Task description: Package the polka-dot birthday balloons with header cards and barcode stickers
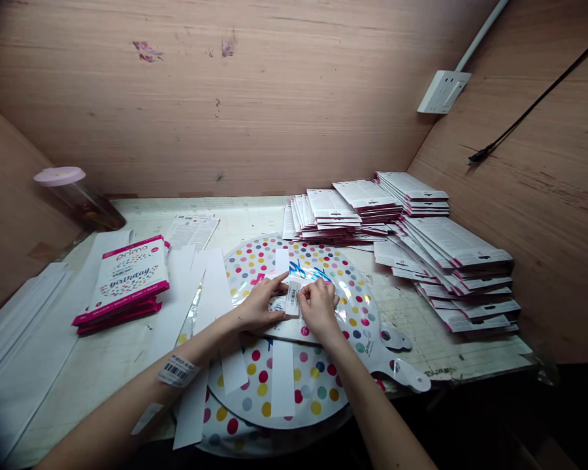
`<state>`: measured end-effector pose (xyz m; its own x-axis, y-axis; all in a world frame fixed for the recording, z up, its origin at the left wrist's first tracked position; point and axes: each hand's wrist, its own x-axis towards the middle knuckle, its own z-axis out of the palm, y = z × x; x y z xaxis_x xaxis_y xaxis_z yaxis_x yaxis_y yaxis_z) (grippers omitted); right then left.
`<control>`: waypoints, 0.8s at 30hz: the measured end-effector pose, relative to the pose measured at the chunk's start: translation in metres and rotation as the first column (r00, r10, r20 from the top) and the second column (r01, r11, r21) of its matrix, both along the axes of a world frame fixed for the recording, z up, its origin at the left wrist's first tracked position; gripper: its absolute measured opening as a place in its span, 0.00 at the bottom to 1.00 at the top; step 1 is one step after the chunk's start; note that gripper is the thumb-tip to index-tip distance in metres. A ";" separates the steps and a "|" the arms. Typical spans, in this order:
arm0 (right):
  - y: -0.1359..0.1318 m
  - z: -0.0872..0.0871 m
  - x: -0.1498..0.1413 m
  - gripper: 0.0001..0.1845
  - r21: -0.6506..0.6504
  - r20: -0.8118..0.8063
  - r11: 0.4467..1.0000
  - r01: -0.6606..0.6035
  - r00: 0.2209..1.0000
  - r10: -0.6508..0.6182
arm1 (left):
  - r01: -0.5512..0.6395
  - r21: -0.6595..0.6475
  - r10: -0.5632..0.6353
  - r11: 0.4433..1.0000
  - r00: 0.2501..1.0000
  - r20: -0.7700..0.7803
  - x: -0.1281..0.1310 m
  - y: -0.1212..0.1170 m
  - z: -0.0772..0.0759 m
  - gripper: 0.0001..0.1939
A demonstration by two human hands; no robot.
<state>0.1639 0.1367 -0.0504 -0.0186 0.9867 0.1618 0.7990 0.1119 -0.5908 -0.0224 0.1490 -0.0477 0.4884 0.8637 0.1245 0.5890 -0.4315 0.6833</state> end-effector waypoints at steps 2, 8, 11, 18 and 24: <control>-0.002 -0.002 -0.003 0.10 0.012 0.025 1.000 0.020 0.999 -0.021 | 0.003 0.000 -0.003 1.000 1.000 0.000 0.000 0.000 0.000 0.52; 0.000 -0.009 -0.004 0.10 0.053 0.096 0.998 0.038 0.994 -0.043 | 0.014 0.017 -0.014 1.000 1.000 -0.006 0.000 -0.001 -0.002 0.52; 0.004 -0.013 -0.005 0.13 0.062 0.140 0.996 0.061 0.988 -0.069 | 0.017 0.046 -0.018 0.999 1.000 0.011 -0.001 -0.001 -0.003 0.54; 0.018 -0.003 -0.011 0.14 0.084 0.255 0.988 0.129 0.956 -0.146 | 0.054 0.036 -0.052 0.998 0.997 -0.049 -0.002 -0.003 0.000 0.45; -0.034 0.005 0.009 0.19 0.186 0.322 0.983 0.003 0.945 -0.063 | 0.118 -0.040 -0.124 0.992 0.977 -0.175 -0.006 0.010 0.016 0.34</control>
